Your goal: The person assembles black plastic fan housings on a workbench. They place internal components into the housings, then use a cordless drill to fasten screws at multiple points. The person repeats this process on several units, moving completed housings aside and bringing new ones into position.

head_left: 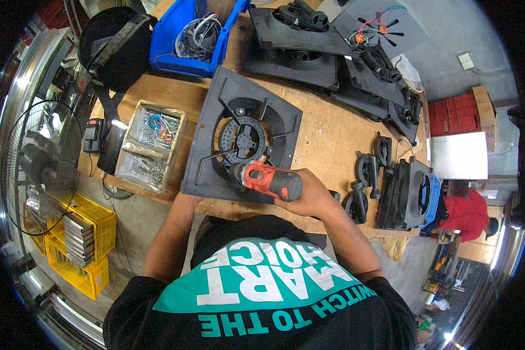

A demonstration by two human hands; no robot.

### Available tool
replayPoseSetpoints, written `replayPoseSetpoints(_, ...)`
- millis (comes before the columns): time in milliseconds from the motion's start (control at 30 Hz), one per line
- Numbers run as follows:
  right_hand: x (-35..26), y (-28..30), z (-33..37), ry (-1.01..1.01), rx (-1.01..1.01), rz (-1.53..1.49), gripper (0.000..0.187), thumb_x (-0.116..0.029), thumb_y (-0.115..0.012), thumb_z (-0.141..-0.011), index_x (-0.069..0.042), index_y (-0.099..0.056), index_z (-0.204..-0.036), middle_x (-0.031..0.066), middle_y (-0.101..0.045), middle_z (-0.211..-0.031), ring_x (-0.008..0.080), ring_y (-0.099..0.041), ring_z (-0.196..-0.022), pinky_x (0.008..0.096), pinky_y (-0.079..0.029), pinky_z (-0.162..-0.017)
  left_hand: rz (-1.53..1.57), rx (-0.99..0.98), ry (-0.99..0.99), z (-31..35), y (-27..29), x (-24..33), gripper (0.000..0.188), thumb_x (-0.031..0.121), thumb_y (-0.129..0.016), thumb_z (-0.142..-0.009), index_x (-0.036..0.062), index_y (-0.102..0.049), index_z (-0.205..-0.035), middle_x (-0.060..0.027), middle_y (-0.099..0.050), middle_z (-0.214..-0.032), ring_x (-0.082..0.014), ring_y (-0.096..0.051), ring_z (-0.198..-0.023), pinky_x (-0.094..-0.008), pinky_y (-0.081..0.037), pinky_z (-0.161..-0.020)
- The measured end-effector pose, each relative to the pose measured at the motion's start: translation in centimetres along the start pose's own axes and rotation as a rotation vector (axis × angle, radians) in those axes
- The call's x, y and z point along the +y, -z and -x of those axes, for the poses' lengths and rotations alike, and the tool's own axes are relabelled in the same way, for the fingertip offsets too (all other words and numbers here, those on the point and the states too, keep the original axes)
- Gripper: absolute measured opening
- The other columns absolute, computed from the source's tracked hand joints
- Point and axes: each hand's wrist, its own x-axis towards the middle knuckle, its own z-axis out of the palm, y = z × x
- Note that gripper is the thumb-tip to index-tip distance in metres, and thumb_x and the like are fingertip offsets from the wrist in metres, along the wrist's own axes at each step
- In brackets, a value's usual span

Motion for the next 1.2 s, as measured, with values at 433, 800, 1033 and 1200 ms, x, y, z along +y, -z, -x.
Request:
replayPoseSetpoints(433,0.2,0.4,-0.4,0.037,-0.011,0.022,0.053,-0.026,-0.079,-0.064,-0.006,-0.068,-0.111,0.0220,-0.069,-0.093,0.0394,-0.066,-0.089,0.0435,-0.053,-0.078,-0.016,0.004,0.018,0.0,0.3,-0.3,0.063,0.050,-0.053,-0.095,0.0044,-0.046,-0.138,-0.0143,-0.054,-0.135,-0.0268,-0.054,-0.121,-0.0418,-0.046,-0.100)
replayPoseSetpoints(800,0.5,0.7,-0.6,0.107,-0.049,0.137,0.056,-0.025,-0.079,-0.064,-0.009,-0.065,-0.116,0.0197,-0.069,-0.096,0.0393,-0.065,-0.090,0.0453,-0.052,-0.077,-0.055,0.005,0.018,-0.7,0.4,0.3,0.065,0.052,-0.052,-0.095,0.0041,-0.046,-0.138,-0.0148,-0.053,-0.136,-0.0270,-0.053,-0.122,-0.0420,-0.046,-0.100)
replayPoseSetpoints(1033,1.4,1.0,-1.0,0.105,-0.100,0.100,0.059,-0.027,-0.080,-0.064,-0.010,-0.064,-0.118,0.0180,-0.069,-0.102,0.0385,-0.065,-0.095,0.0449,-0.051,-0.083,-0.504,0.050,-0.074,1.8,2.4,2.7,0.067,0.054,-0.052,-0.095,0.0040,-0.046,-0.139,-0.0151,-0.053,-0.136,-0.0271,-0.053,-0.123,-0.0422,-0.046,-0.101)
replayPoseSetpoints(1200,1.9,1.4,-1.5,0.237,-0.137,0.251,0.065,-0.027,-0.081,-0.063,-0.009,-0.061,-0.122,0.0166,-0.066,-0.110,0.0379,-0.062,-0.100,0.0443,-0.050,-0.086,-0.004,0.166,0.173,2.8,1.8,5.1,0.080,0.065,-0.046,-0.093,0.0005,-0.045,-0.139,-0.0168,-0.056,-0.133,-0.0287,-0.054,-0.123,-0.0425,-0.047,-0.099)
